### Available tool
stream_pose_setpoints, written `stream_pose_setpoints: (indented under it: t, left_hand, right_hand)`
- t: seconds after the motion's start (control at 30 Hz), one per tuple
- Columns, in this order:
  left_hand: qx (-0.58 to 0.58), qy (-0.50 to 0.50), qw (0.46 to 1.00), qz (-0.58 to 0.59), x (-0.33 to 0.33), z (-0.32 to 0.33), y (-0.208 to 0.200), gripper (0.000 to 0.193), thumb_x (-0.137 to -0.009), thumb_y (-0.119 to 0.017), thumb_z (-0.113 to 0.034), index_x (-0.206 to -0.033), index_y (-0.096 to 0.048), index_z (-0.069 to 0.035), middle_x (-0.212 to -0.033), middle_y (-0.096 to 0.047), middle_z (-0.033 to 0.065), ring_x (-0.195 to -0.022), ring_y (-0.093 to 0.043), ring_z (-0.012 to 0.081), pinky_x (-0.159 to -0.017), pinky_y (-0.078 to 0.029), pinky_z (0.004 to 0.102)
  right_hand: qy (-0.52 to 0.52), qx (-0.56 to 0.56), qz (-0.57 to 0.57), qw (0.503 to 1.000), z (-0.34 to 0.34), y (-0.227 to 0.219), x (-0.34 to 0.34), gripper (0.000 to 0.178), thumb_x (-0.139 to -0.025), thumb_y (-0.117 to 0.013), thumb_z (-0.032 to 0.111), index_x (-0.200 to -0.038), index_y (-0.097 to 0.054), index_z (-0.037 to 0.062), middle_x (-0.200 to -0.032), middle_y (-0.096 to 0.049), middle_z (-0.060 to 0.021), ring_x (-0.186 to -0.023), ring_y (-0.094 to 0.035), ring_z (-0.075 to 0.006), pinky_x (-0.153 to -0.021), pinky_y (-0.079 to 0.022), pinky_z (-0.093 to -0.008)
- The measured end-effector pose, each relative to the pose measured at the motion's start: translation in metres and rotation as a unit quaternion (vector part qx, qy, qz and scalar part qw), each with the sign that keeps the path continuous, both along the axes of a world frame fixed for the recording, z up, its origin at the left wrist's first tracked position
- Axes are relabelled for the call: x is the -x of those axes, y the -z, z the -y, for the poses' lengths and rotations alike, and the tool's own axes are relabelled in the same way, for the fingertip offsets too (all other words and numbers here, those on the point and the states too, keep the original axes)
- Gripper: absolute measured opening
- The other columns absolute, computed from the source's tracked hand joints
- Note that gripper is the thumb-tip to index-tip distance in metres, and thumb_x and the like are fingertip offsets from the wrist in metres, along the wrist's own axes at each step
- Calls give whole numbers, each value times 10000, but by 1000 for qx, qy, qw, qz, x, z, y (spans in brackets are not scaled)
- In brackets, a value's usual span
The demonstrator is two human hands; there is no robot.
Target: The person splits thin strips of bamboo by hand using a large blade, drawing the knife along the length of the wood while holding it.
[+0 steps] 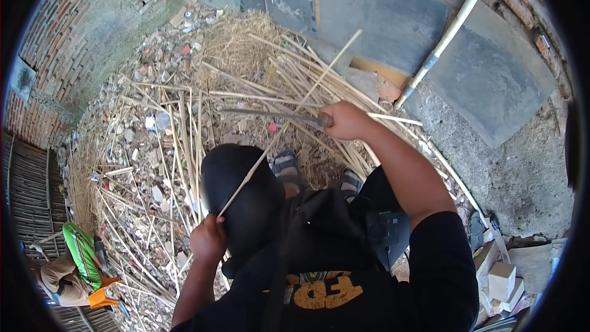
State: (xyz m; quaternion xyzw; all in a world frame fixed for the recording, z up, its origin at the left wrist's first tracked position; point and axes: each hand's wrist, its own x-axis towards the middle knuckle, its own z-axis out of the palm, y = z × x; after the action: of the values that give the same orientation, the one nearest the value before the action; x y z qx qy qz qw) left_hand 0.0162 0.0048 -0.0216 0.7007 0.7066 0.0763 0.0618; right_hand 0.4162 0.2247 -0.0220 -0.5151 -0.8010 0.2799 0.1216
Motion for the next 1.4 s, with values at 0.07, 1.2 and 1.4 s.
stream_pose_setpoints:
  t: [0.07,1.2,1.4]
  left_hand:
    - [5,-19,1000,-11,-2,2,-6,259,-998,-554,-269,-826,-518,-78,-674,-632,202,-601,-627,436,-527,-477,544]
    - [14,22,999,23,3,-2,-12,237,-1006,-534,-235,-850,-525,-57,-676,-616,220,-607,-610,459,-539,-449,552]
    - [11,18,1000,8,4,-2,-8,262,-1020,-510,-270,-855,-529,-68,-665,-619,207,-618,-618,454,-553,-458,562]
  right_hand:
    - [24,-1,-6,1000,4,-8,9,196,-731,-652,129,-910,-629,51,-815,-665,-177,-828,-662,-380,-718,-517,-481]
    - [88,-21,-19,996,-2,-16,-13,247,-746,-683,156,-975,-664,65,-810,-683,-187,-797,-673,-388,-729,-533,-485]
    - [-9,-59,48,997,11,-15,7,238,-740,-680,174,-952,-664,67,-830,-681,-184,-834,-676,-384,-747,-538,-481]
